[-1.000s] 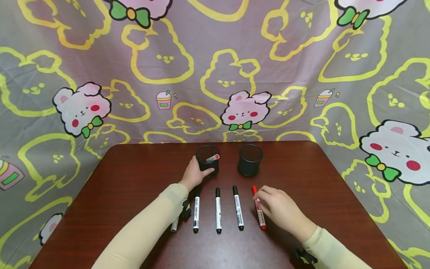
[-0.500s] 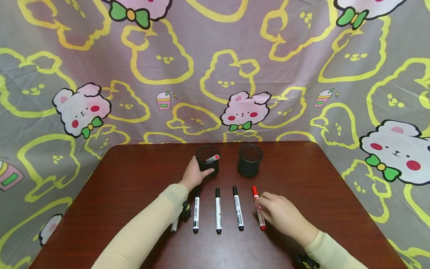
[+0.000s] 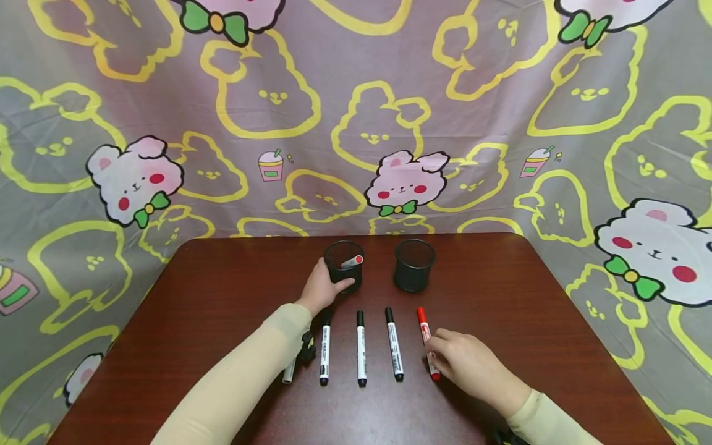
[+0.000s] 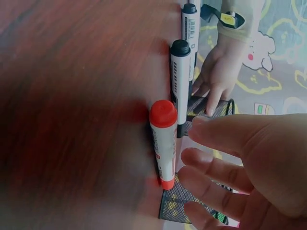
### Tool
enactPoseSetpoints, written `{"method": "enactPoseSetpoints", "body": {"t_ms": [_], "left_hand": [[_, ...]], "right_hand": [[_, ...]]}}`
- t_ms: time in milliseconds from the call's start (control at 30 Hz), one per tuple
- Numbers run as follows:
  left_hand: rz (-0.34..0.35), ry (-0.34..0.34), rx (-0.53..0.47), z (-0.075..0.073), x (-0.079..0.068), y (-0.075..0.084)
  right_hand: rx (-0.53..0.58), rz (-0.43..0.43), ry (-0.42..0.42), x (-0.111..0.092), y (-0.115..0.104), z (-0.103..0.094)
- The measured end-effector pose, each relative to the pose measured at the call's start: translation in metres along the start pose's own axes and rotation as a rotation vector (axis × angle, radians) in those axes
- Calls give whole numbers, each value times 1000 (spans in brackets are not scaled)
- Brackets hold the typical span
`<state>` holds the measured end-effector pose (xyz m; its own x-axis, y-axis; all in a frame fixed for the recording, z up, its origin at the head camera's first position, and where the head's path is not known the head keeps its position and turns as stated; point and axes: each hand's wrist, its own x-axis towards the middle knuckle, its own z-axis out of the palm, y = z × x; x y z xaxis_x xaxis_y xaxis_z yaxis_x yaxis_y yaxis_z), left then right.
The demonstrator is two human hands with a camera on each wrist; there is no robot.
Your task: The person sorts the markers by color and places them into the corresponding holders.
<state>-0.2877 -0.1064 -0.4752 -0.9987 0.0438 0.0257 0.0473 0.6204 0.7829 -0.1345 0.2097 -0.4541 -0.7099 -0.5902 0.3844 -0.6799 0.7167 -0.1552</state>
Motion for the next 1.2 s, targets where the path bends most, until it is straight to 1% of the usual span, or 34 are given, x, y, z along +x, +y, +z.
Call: {"method": "enactPoseSetpoints", "body": {"t_ms": [167,367,700,933,1200], "left_hand": [[-3,-1,-3,-1,-1,2],[-2,2,-6,-2,-2,3],[-17,0,6,-1,-2,2],[-15,-1,3,0,-1,2],[-4,1,18,0,-1,1]], "right_hand": [[-10,8,-22,-3,-3,0],[13,26,-72,-6,-5,-1],[28,17,-76,-9,-5,-1],[20,31,-132,-11,-6,-2],[17,21,-161,-11,-6,-2]]}}
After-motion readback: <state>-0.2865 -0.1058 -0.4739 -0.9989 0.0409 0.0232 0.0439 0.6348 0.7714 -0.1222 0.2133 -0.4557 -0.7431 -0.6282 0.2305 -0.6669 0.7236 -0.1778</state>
